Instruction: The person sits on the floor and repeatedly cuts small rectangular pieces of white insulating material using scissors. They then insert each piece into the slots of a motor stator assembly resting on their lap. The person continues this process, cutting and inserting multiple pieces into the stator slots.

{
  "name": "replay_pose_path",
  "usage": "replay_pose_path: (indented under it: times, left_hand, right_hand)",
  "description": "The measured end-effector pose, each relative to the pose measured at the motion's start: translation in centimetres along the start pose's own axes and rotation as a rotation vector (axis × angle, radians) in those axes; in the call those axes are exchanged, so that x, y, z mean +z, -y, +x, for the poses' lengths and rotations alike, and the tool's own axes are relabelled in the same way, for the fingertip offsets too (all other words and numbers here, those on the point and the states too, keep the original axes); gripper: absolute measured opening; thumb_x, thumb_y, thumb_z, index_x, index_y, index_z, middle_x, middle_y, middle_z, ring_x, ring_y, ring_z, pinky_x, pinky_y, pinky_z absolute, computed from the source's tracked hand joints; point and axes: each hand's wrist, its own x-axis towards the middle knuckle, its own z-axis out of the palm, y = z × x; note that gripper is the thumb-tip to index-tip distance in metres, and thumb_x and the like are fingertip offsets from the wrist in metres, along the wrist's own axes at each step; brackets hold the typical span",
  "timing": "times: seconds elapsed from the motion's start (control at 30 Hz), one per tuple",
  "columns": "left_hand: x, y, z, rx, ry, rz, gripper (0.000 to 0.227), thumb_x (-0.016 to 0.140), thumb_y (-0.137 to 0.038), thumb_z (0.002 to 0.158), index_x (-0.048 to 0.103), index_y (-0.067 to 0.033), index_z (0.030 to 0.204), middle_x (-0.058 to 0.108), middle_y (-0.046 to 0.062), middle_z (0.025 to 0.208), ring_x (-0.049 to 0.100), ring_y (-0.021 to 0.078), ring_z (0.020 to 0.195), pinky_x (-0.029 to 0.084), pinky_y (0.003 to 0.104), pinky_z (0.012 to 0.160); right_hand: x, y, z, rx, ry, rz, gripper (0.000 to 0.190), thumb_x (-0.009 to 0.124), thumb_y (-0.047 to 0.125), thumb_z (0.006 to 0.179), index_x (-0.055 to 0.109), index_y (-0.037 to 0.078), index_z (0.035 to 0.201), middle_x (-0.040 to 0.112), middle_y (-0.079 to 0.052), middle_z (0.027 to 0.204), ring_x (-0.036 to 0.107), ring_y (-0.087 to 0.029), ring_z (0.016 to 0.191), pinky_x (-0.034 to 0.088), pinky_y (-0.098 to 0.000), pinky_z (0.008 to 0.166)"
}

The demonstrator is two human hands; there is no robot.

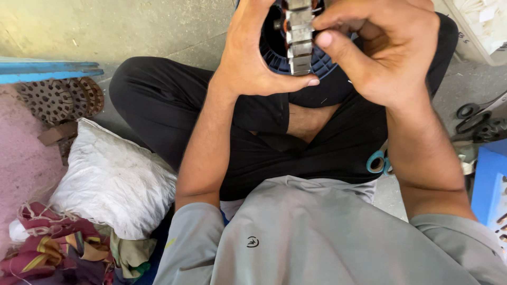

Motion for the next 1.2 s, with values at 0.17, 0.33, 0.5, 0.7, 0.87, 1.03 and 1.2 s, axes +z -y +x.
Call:
replay_pose_path:
  times: [0.17, 0.33, 0.5, 0.7, 0.87, 1.03, 1.2]
  left_hand:
    - [-0.1, -0.1, 0.2, -0.008, 0.023, -0.016, 0.107, 0.110, -0.043, 0.076, 0.040, -0.0149, 0.153, 0.052, 0.006, 0.139, 0.056, 0.0235, 0.129, 0.049, 0.037, 0.110]
    - [-0.1, -0.1, 0.1, 0.003, 0.031, -0.014, 0.109, 0.112, -0.044, 0.077, 0.039, -0.0149, 0.153, 0.050, 0.006, 0.139, 0.054, 0.0236, 0.130, 0.049, 0.037, 0.109]
    - [0.1, 0.0, 0.1, 0.024, 0.031, -0.004, 0.110, 0.112, -0.044, 0.079, 0.037, -0.0157, 0.155, 0.048, 0.006, 0.141, 0.053, 0.0229, 0.131, 0.049, 0.037, 0.110]
    - [0.1, 0.0, 0.0, 0.000, 0.036, 0.015, 0.106, 0.108, -0.041, 0.077, 0.039, -0.0160, 0.153, 0.051, 0.005, 0.138, 0.055, 0.0222, 0.128, 0.049, 0.036, 0.107]
    - [0.1, 0.1, 0.3, -0.001, 0.032, 0.032, 0.102, 0.105, -0.045, 0.075, 0.043, -0.0149, 0.150, 0.053, 0.005, 0.140, 0.056, 0.0226, 0.124, 0.049, 0.036, 0.104]
    - [-0.4, -0.7, 0.6, -0.024, 0.038, 0.060, 0.104, 0.107, -0.047, 0.077, 0.042, -0.0164, 0.151, 0.052, 0.003, 0.139, 0.054, 0.0231, 0.123, 0.046, 0.036, 0.105]
    - [-1.0, -1.5, 1.3, -0.082, 0.047, 0.026, 0.092, 0.101, -0.038, 0.079, 0.048, -0.0226, 0.152, 0.051, -0.002, 0.141, 0.055, 0.0189, 0.127, 0.045, 0.032, 0.103]
  right_hand:
    - [-0.5, -1.1, -0.7, -0.116, 0.046, 0.041, 0.013, 0.064, -0.020, 0.109, 0.062, -0.013, 0.120, 0.068, -0.019, 0.109, 0.072, -0.015, 0.086, 0.061, -0.0222, 0.074]
    - [-1.3, -1.0, -0.8, -0.274, 0.050, -0.321, 0.015, 0.074, -0.019, 0.101, 0.069, -0.010, 0.113, 0.069, -0.018, 0.106, 0.064, -0.018, 0.077, 0.050, -0.0261, 0.067]
    - [-1.6, -0.6, -0.4, -0.394, 0.074, -0.458, 0.016, 0.077, -0.017, 0.102, 0.073, -0.008, 0.114, 0.069, -0.017, 0.106, 0.063, -0.023, 0.086, 0.049, -0.0288, 0.073]
    - [-2.4, -1.2, 0.4, -0.402, 0.134, -0.341, 0.015, 0.078, -0.010, 0.101, 0.069, -0.008, 0.113, 0.070, -0.018, 0.106, 0.067, -0.023, 0.091, 0.051, -0.0290, 0.078]
    - [-2.7, -2.4, 1.3, -0.437, 0.206, -0.262, 0.019, 0.081, -0.006, 0.097, 0.068, -0.010, 0.111, 0.070, -0.018, 0.102, 0.070, -0.021, 0.088, 0.052, -0.0262, 0.076]
    - [-2.0, -2.4, 1.2, -0.284, 0.158, -0.136, 0.024, 0.082, -0.001, 0.094, 0.069, -0.006, 0.113, 0.070, -0.017, 0.106, 0.065, -0.023, 0.087, 0.051, -0.0279, 0.075]
    - [-2.5, -2.7, 2.5, -0.420, 0.175, -0.305, 0.025, 0.084, 0.004, 0.075, 0.071, -0.009, 0.092, 0.066, -0.023, 0.086, 0.064, -0.034, 0.073, 0.052, -0.0424, 0.065]
